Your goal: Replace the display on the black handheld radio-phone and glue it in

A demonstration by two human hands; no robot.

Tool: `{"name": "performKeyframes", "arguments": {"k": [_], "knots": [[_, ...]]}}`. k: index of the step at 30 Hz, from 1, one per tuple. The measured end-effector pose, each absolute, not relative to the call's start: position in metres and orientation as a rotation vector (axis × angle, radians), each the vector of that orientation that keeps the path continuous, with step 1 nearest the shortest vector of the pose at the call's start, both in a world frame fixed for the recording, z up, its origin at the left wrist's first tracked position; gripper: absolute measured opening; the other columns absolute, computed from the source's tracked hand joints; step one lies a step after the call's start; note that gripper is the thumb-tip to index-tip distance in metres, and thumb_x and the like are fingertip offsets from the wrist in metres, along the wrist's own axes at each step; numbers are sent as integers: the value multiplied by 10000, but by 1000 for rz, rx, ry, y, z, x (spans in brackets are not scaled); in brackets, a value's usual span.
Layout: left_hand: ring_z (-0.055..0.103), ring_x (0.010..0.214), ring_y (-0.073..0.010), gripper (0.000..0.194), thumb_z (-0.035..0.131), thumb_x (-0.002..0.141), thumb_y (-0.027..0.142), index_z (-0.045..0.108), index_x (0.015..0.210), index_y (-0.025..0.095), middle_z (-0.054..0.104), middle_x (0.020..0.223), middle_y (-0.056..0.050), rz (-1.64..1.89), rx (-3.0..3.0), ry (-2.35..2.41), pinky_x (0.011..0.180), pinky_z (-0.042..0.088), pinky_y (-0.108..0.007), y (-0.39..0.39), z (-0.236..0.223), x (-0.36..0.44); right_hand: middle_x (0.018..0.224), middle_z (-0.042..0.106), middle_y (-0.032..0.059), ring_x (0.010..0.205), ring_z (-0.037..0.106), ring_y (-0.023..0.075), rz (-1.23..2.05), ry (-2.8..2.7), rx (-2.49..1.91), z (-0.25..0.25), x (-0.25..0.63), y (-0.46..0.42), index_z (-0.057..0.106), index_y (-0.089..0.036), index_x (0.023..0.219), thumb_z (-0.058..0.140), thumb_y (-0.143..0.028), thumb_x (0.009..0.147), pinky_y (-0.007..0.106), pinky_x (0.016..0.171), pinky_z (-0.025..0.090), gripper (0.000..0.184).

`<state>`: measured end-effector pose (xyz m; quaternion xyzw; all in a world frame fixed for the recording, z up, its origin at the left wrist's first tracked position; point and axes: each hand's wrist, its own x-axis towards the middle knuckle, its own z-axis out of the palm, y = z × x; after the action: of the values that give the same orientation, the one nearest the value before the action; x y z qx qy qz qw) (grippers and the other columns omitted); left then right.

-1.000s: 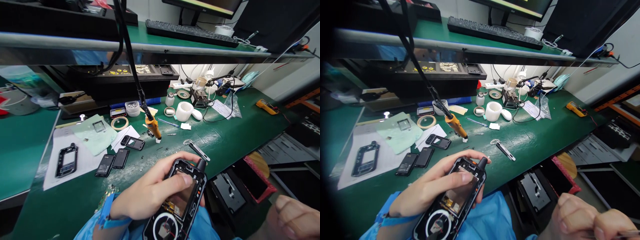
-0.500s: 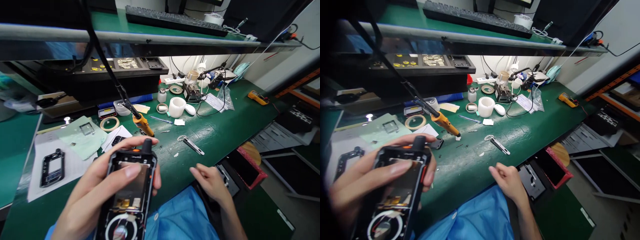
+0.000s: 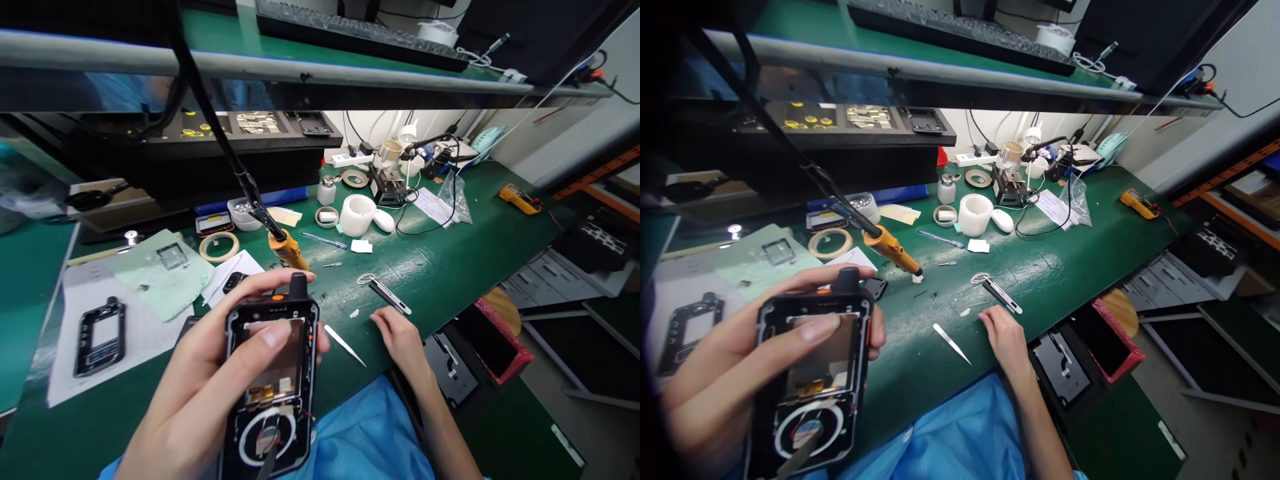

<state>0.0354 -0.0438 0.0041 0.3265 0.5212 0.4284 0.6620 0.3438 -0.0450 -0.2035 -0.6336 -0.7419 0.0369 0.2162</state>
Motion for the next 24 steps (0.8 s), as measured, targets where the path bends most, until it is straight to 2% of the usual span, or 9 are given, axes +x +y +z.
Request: {"name": "performKeyframes", "arguments": {"k": [2, 4, 9, 13, 16, 19, 21, 24], "knots": [[820, 807, -212, 422, 847, 981, 460, 751, 1368, 322, 841, 913, -22, 955, 716, 1187, 715, 675, -214, -42, 1, 34, 1080, 773, 112, 969, 764, 216, 31, -2014, -1797, -205, 353, -38, 732, -210, 1193, 231, -563, 1234, 296, 855, 560, 614], [814, 829, -198, 440, 882, 956, 473, 762, 1353, 324, 843, 927, -17, 955, 705, 1179, 724, 659, -191, -41, -2, 33, 1138, 758, 141, 1022, 751, 257, -39, -1977, -1845, -209, 362, -32, 714, -198, 1275, 291, -563, 1223, 343, 877, 574, 560], [822, 1043, -276, 489, 843, 990, 561, 732, 1399, 316, 862, 1064, -60, 950, 782, 1019, 836, 676, -274, -36, -11, 28, 1015, 727, 133, 919, 709, 280, -71, -1966, -1880, -217, 372, -20, 724, -216, 1103, 359, -594, 1194, 378, 807, 559, 533], [790, 1017, -233, 461, 728, 1081, 580, 677, 1481, 357, 854, 1106, -52, 882, 814, 898, 794, 622, -229, -31, -14, 25, 972, 717, 106, 881, 711, 259, 6, -1985, -1845, -217, 371, -14, 706, -239, 1012, 357, -648, 1181, 360, 768, 561, 563], [774, 972, -205, 451, 723, 1087, 586, 677, 1483, 376, 853, 1091, -33, 882, 826, 859, 791, 600, -212, -29, -15, 23, 940, 702, 88, 794, 683, 233, 53, -1985, -1825, -218, 370, -13, 694, -245, 975, 329, -716, 1168, 343, 691, 534, 626], [782, 965, -212, 427, 718, 1101, 529, 701, 1489, 351, 855, 1092, -35, 914, 840, 862, 819, 616, -236, -27, -15, 23, 918, 678, 72, 715, 632, 209, 86, -1966, -1823, -219, 369, -12, 682, -246, 938, 322, -785, 1142, 340, 650, 513, 680], [778, 944, -206, 384, 710, 1113, 478, 720, 1476, 353, 849, 1071, -18, 927, 840, 866, 813, 622, -238, -26, -15, 24, 970, 685, 83, 748, 643, 218, 81, -1925, -1841, -220, 369, -11, 691, -242, 971, 339, -823, 1119, 355, 687, 528, 695], [761, 924, -192, 329, 694, 1123, 447, 740, 1439, 366, 835, 1038, 5, 939, 863, 854, 821, 623, -235, -25, -14, 24, 1071, 677, 157, 927, 672, 310, -2, -1803, -1920, -218, 374, -8, 717, -215, 1103, 369, -844, 1087, 430, 783, 533, 719]]}}
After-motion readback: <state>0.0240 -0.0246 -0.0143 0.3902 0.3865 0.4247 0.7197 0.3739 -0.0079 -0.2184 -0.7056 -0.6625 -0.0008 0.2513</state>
